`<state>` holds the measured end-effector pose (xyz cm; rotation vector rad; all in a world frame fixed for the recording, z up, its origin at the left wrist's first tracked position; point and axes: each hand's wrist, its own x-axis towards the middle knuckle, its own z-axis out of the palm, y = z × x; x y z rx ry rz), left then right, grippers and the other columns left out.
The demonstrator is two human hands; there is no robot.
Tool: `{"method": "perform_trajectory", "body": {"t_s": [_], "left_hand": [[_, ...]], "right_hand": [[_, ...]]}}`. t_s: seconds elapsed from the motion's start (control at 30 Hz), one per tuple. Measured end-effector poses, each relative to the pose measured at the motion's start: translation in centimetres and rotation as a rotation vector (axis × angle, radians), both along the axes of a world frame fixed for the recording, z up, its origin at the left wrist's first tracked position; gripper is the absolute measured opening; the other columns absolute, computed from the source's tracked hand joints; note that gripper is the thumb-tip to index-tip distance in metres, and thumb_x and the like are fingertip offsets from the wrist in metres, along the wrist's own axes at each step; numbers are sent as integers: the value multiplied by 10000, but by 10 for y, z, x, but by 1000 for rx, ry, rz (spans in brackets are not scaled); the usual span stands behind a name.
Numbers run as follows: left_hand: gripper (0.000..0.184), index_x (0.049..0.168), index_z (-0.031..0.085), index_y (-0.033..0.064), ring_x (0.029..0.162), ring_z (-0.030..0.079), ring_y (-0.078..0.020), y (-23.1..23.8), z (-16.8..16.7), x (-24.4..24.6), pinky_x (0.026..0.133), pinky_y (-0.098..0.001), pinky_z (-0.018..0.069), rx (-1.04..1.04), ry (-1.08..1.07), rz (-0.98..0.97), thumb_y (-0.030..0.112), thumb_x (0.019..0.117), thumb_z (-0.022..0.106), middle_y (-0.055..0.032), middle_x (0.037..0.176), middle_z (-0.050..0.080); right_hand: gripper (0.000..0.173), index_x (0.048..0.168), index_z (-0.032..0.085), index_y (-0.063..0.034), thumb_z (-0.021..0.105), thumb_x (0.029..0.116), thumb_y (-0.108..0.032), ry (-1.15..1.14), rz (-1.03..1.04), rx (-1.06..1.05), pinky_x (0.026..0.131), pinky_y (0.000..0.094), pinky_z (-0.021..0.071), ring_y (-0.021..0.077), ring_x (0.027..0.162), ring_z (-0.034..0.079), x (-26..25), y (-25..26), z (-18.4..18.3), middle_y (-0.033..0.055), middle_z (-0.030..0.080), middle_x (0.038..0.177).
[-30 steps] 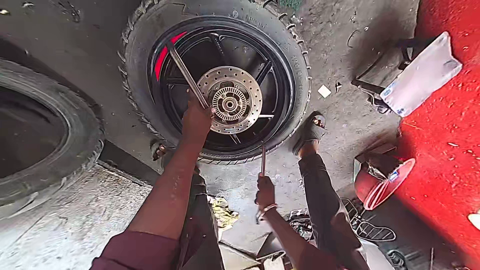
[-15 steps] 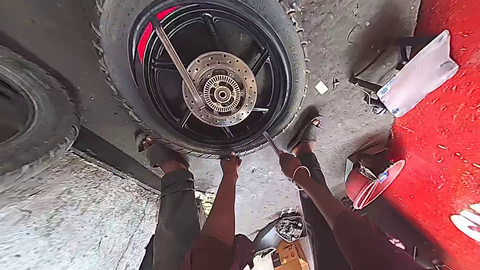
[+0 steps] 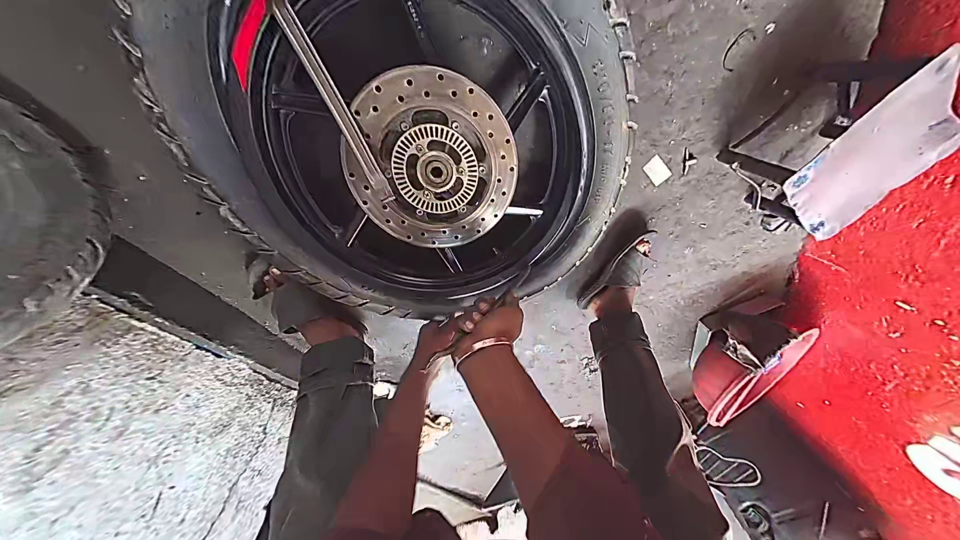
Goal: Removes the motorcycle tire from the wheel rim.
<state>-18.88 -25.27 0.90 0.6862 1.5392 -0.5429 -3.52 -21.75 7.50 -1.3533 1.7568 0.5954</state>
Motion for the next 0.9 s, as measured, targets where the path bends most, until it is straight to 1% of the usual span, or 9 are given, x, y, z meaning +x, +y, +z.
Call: {"method": "perform_trajectory", "body": {"t_s": [0.03,0.07,0.13,0.17,0.3,0.4,0.5,0.67,0.9], "left_hand": [[280,1145,644,-54,832,643,-109,16,-4,-13,777,-317,571,-6,6,-50,203,1038,614,-99,968,682],[332,1182,627,-55,852,626,-142,31,-4,-28,776,-348,552,1,34,-70,246,1046,595,-119,1000,664],[448,1369,526,-18,1028,654,-204,68,-3,-60,890,-386,571,48,121,32,300,1057,579,-153,1211,640],[469,1405,478,18,1008,642,-201,90,-9,-69,871,-391,568,106,140,84,324,1060,564,-134,1204,616],[625,1505,379,99,1082,667,-275,148,-19,-57,881,-465,584,103,153,103,533,1061,451,-161,1334,581],[802,1527,352,130,1066,682,-296,134,-25,-56,844,-489,605,206,214,61,651,960,580,-169,1343,588],[886,1568,289,158,1135,679,-326,121,-29,-61,866,-530,622,327,212,66,684,928,604,-184,1397,569],[820,1591,223,160,1105,696,-309,103,-21,-41,835,-489,633,338,201,98,626,994,536,-196,1415,551],[755,1567,148,42,1059,694,-338,7,-20,28,828,-476,629,278,112,389,488,1067,497,-269,1357,540]], "right_hand": [[532,804,435,-133,242,1100,-531,-2,-3,-13,362,251,299,100,373,300,1,7,-4,-23,347,555],[531,816,437,-128,236,1104,-526,-5,-5,-21,361,251,293,100,373,290,3,10,-2,-21,343,559],[511,833,429,-132,233,1105,-518,-15,-41,-11,355,240,279,90,367,269,4,10,3,-28,331,558],[487,833,422,-143,227,1100,-501,-35,-89,21,360,234,274,83,367,268,9,13,2,-36,323,551],[504,755,415,-193,179,1060,-518,-149,-469,238,377,169,278,32,374,287,44,20,8,-81,319,528],[482,775,409,-188,194,1052,-519,-245,-573,205,359,171,238,37,361,251,41,25,4,-76,288,529],[523,742,404,-177,190,1055,-536,-295,-562,180,386,192,257,61,384,272,37,36,-4,-64,295,528],[508,779,417,-172,187,1069,-520,-403,-574,143,381,185,282,55,384,290,52,40,-12,-70,303,540],[422,823,414,-152,200,1112,-372,-625,-285,239,361,183,300,52,364,319,101,-3,11,-56,349,540]]}}
